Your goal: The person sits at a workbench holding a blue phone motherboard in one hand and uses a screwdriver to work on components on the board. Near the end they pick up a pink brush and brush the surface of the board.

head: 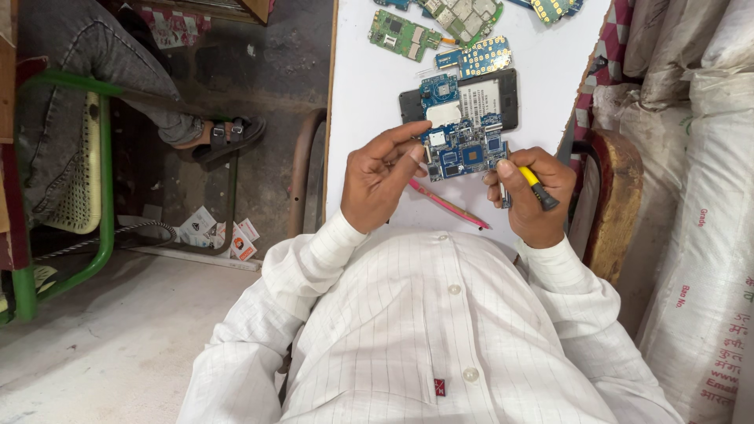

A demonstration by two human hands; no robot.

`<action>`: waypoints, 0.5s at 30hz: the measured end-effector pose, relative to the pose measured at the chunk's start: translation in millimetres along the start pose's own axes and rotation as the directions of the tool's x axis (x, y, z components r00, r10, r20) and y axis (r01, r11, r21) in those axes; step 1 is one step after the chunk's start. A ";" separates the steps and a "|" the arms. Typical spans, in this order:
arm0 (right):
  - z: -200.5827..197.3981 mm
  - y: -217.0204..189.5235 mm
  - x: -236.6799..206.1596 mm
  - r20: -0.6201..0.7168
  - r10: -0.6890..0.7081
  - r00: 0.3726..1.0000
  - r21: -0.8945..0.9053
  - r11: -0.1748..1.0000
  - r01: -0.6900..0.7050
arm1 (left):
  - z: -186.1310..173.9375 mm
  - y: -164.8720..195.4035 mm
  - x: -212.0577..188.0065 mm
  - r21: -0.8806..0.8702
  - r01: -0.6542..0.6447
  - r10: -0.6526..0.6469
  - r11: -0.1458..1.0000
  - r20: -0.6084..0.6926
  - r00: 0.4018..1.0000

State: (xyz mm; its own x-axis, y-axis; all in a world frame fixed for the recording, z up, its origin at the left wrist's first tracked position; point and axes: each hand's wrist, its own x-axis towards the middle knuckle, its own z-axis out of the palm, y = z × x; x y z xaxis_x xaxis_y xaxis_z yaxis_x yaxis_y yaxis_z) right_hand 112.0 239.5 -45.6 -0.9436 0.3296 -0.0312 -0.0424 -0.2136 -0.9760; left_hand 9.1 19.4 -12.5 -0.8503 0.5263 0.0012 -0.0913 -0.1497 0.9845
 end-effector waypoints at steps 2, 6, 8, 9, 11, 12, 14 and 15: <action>0.4 0.4 -0.2 0.002 0.007 1.000 -0.002 1.000 -0.007 | -1.0 -1.3 1.9 0.004 0.005 -0.005 1.000 -0.013 1.000; -0.6 0.5 -1.3 0.009 0.004 1.000 -0.016 1.000 -0.003 | -2.4 -0.6 2.6 0.011 0.009 -0.009 1.000 -0.027 1.000; -1.3 0.5 -1.7 0.016 -0.003 1.000 -0.025 1.000 0.004 | -2.7 0.6 2.9 0.013 0.005 -0.004 1.000 -0.026 1.000; -1.3 0.6 -1.7 0.019 -0.006 1.000 -0.030 1.000 0.007 | -3.4 1.4 3.3 0.014 0.002 -0.002 1.000 -0.025 1.000; -1.8 0.5 -1.7 0.026 -0.014 1.000 -0.036 0.999 0.015 | -3.3 2.4 4.1 0.016 0.001 -0.001 1.000 -0.026 1.000; -2.2 0.4 -1.6 0.030 -0.019 0.999 -0.037 0.999 0.020 | -3.0 2.8 4.3 0.017 0.000 0.000 1.000 -0.026 1.000; -1.9 0.5 -1.9 0.031 -0.021 0.999 -0.034 0.999 0.023 | -3.8 3.7 4.0 0.014 0.005 -0.005 1.000 -0.025 1.000; -1.9 0.5 -2.0 0.029 -0.021 0.999 -0.032 0.999 0.022 | -3.9 3.9 4.3 0.013 0.006 -0.005 1.000 -0.024 1.000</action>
State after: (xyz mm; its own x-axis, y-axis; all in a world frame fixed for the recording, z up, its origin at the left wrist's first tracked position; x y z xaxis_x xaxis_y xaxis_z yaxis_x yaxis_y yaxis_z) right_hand 114.4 240.5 -46.4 -0.9515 0.3077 -0.0042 -0.0529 -0.1770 -0.9828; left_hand 3.1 17.8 -9.3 -0.8618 0.5073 -0.0082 -0.0896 -0.1362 0.9866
